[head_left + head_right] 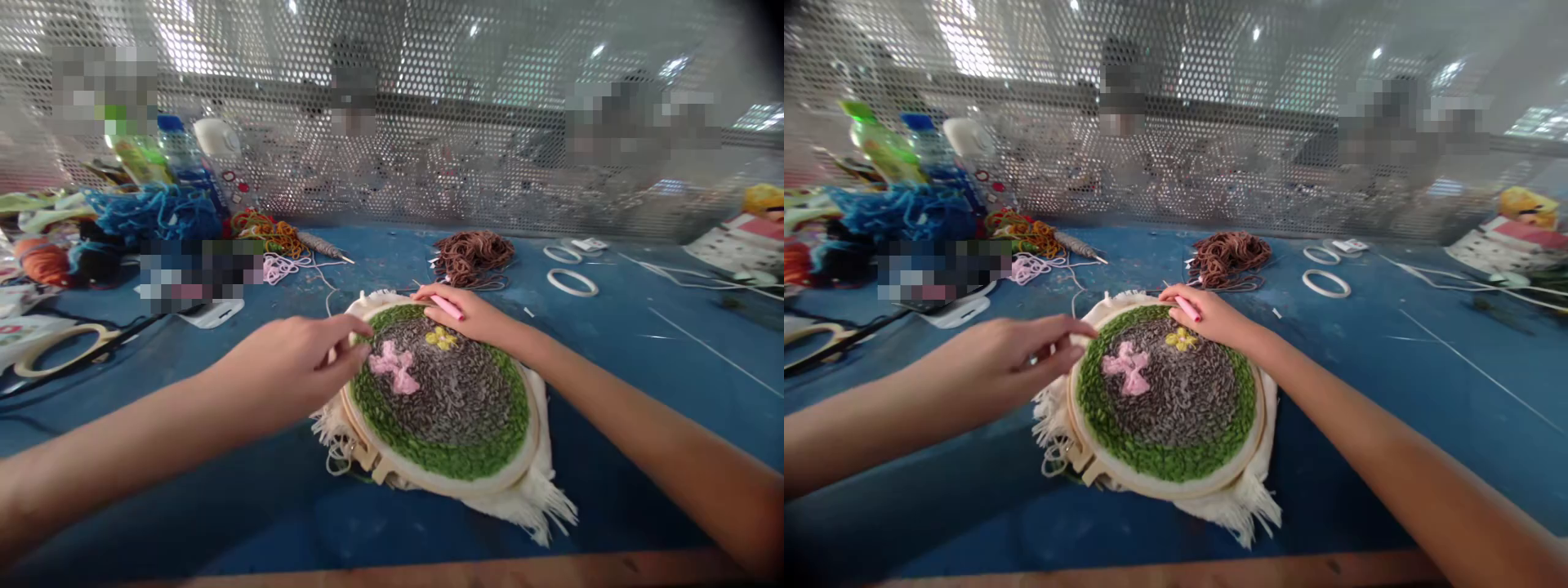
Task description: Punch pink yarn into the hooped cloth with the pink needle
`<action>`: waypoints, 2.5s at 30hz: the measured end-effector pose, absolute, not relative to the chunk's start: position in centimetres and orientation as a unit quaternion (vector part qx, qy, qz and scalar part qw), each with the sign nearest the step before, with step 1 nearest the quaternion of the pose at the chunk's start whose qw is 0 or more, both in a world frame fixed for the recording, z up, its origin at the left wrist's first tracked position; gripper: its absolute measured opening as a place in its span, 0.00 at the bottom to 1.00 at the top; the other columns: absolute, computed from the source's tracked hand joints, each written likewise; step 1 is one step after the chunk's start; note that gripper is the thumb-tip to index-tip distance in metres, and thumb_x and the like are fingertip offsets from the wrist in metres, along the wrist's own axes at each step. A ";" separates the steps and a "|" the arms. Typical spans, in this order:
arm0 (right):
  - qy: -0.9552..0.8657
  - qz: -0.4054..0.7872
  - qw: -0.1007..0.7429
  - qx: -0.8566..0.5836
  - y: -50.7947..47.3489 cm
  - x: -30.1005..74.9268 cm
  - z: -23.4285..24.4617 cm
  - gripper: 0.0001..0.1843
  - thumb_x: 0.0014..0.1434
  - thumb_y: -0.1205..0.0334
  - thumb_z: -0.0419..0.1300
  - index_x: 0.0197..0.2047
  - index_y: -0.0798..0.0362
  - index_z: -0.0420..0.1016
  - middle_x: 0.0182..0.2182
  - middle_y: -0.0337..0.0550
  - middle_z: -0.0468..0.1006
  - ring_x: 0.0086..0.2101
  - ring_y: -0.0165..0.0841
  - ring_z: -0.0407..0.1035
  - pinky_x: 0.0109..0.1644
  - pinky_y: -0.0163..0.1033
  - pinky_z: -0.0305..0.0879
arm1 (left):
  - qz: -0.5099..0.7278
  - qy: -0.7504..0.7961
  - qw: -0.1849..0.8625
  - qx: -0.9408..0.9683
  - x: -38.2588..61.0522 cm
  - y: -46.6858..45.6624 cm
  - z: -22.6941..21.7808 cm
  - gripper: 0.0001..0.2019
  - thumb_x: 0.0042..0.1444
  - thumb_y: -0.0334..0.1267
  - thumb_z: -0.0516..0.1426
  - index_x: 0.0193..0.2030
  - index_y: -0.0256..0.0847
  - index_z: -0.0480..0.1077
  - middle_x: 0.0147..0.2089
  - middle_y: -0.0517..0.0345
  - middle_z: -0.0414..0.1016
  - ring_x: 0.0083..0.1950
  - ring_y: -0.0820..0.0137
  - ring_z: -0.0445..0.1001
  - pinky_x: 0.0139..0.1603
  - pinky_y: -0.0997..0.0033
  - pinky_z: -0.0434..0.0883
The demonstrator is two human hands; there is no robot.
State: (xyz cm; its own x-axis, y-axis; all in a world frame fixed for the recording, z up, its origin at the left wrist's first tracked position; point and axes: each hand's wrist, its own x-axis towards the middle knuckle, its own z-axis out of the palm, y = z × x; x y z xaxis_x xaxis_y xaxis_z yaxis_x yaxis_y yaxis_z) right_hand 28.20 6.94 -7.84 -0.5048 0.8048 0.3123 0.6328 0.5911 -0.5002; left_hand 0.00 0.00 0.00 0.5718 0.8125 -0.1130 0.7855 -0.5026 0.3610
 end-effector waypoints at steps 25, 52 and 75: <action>-0.603 0.262 0.589 -0.470 6.3 30.8 -4.8 0.10 0.62 0.61 0.52 0.43 0.49 0.73 0.29 0.41 0.80 0.32 0.34 0.77 0.36 0.41 0.71 | 0.089 0.326 0.135 0.931 6.1 5.4 -2.0 0.25 0.66 0.45 0.41 0.66 0.37 0.56 0.66 0.52 0.61 0.66 0.66 0.59 0.66 0.65 0.55; -0.617 0.396 0.472 -0.489 0.6 28.5 -7.0 0.16 0.64 0.51 0.53 0.49 0.50 0.71 0.42 0.47 0.79 0.37 0.34 0.77 0.38 0.40 0.72 | -0.158 0.372 0.466 0.787 5.4 6.6 -3.5 0.27 0.55 0.62 0.46 0.31 0.38 0.69 0.16 0.62 0.62 0.15 0.74 0.56 0.17 0.73 0.57; -0.785 0.060 0.466 -0.404 -3.4 26.6 -6.3 0.13 0.59 0.68 0.55 0.47 0.46 0.67 0.34 0.37 0.77 0.31 0.30 0.73 0.36 0.38 0.70 | -0.171 0.412 0.680 0.581 5.9 0.4 -3.1 0.21 0.53 0.58 0.53 0.24 0.44 0.56 0.12 0.70 0.47 0.13 0.79 0.41 0.10 0.80 0.41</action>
State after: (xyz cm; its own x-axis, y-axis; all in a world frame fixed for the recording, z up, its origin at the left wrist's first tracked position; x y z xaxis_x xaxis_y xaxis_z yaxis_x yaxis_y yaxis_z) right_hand 26.56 -3.38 -6.32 -0.2396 0.6906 0.6824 0.5778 0.6663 -0.4713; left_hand 5.88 0.45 -3.09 0.6018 0.2471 -0.7595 0.7117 0.2656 0.6504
